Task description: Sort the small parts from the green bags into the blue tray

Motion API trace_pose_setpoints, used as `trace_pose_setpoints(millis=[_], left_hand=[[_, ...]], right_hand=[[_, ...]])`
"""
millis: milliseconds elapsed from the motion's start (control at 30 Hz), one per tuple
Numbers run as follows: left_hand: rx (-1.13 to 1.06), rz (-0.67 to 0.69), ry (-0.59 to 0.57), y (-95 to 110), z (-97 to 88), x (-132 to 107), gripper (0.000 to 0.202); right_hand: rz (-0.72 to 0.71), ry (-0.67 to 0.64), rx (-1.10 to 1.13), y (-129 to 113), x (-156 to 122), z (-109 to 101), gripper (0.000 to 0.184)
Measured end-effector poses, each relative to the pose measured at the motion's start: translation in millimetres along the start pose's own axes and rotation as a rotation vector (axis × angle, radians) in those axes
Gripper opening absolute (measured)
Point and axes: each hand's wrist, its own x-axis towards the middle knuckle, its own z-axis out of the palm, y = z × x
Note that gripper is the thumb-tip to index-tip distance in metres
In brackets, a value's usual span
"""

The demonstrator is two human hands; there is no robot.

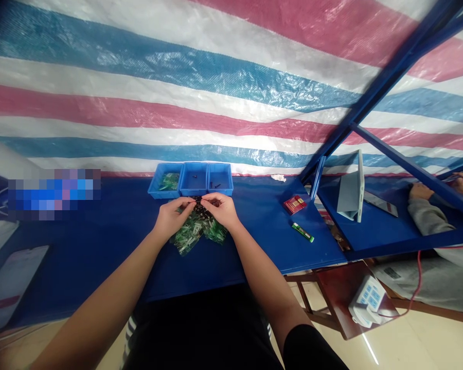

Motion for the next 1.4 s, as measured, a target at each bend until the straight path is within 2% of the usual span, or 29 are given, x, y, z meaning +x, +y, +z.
trace_pose_setpoints(millis=[200, 333, 633, 933, 1400], left_hand=[[-0.031, -0.050, -0.006, -0.3, 1.8, -0.8, 0.021], [-0.043, -0.035, 0.001, -0.8, 3.4, -1.2, 0.020], [-0.057, -0.016, -0.011, 0.5, 3.2, -2.1, 0.018], [-0.054, -0.031, -0.013, 1.4, 2.0, -1.3, 0.020], [-0.013, 0.034, 0.002, -3.2, 2.5, -1.0, 0.021]], right_hand=[[-0.032, -0.052, -0.082, -6.1, -1.7, -0.9, 0.023], [-0.040, -0.056, -0.081, -5.4, -1.9, -0.7, 0.021], [-0.030, -0.075, -0.125, -1.5, -2.8, 1.4, 0.028], [-0.049, -0.085, -0.098, -5.0, -3.5, 0.6, 0.027], [-0.038, -0.112, -0.156, -2.5, -4.2, 1.9, 0.030]])
